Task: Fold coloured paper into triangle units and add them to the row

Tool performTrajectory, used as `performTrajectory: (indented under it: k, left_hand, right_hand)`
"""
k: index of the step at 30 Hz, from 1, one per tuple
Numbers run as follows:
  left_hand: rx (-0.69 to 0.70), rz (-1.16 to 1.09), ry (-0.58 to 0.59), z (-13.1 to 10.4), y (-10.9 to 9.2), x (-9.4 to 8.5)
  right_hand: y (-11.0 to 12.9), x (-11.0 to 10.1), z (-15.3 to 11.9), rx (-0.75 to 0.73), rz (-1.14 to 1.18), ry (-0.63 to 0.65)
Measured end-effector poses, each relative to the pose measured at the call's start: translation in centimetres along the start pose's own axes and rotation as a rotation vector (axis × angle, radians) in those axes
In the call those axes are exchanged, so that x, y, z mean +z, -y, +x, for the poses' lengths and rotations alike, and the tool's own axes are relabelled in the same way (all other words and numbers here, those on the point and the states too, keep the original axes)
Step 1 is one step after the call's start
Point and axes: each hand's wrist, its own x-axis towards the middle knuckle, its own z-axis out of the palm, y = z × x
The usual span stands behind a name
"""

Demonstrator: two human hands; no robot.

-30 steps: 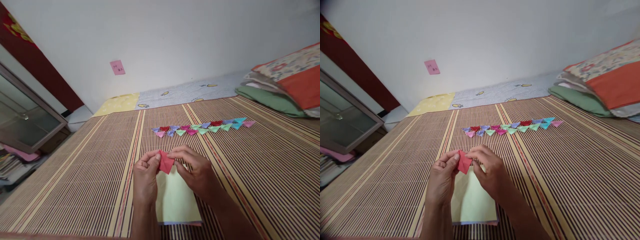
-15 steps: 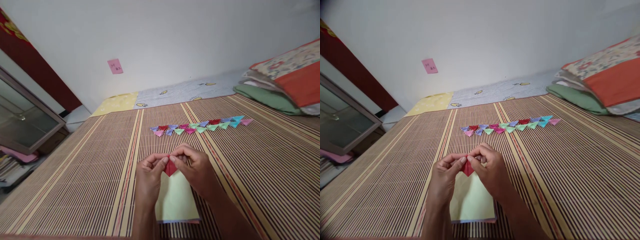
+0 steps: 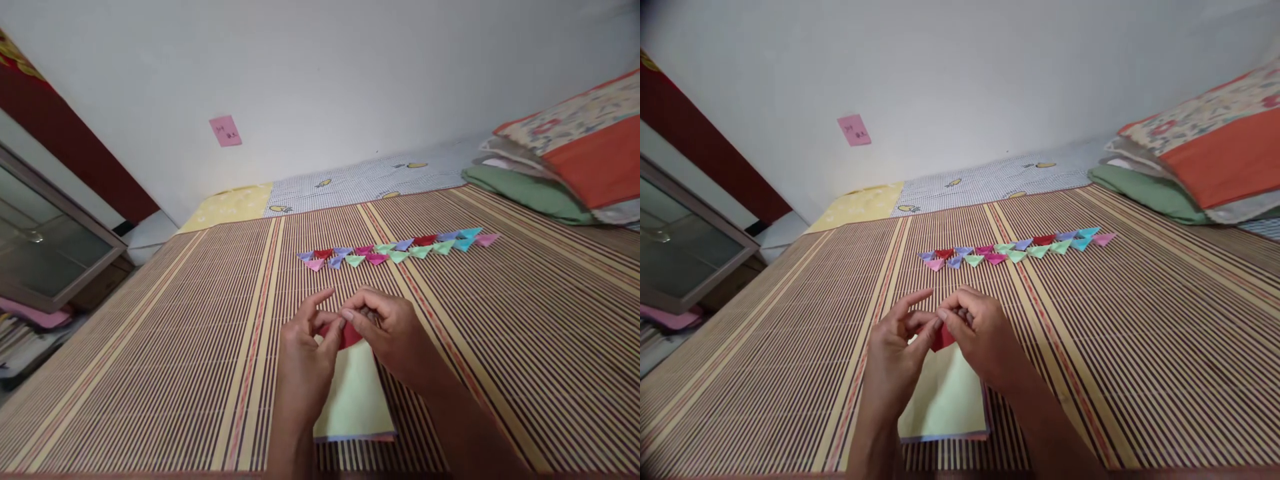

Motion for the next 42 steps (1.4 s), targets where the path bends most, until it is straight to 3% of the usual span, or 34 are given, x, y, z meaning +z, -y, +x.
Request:
performTrajectory:
  k: [4,7,11,17,29,33,42]
  left_hand:
    - [-0.096,-0.174,0.111,0.2,0.1,-0.4]
    - [-0.104,-0.155,0.176,0.3,0.1,-0.9]
    - [-0.06,-0.04,0.156,0.2,0.1,-1.1]
    - [-0.006,-0.051,0.142,0.3,0.1,-0.9]
    - [-0.006,0.001,0.184,0.0,0.1,-0.6]
    - [-0.071,-0.129,0.243,0.2,0.2,-0.9]
    - [-0.188,-0.162,0.186,0.5,1.1,-2.1]
  right_hand:
    - [-0.1,0.1,-0.1,-0.038,-0.052,-0.003]
    - [0.0,0.3,-0.1,-0.019,-0.048,-0.001]
    - [0.1,0.2,-0.1,0.012,0.012,0.002]
    - [-0.2,-0.2,-0.1,0.067,0.177,0.089]
    - [0.3,0.5,-0.2,0.083,0.034,-0.018]
    - [0.3,1.0,-0.2,0.133,0.042,-0.048]
    - [-0.3,2.4,-0.5,0.166,0.055,-0.03]
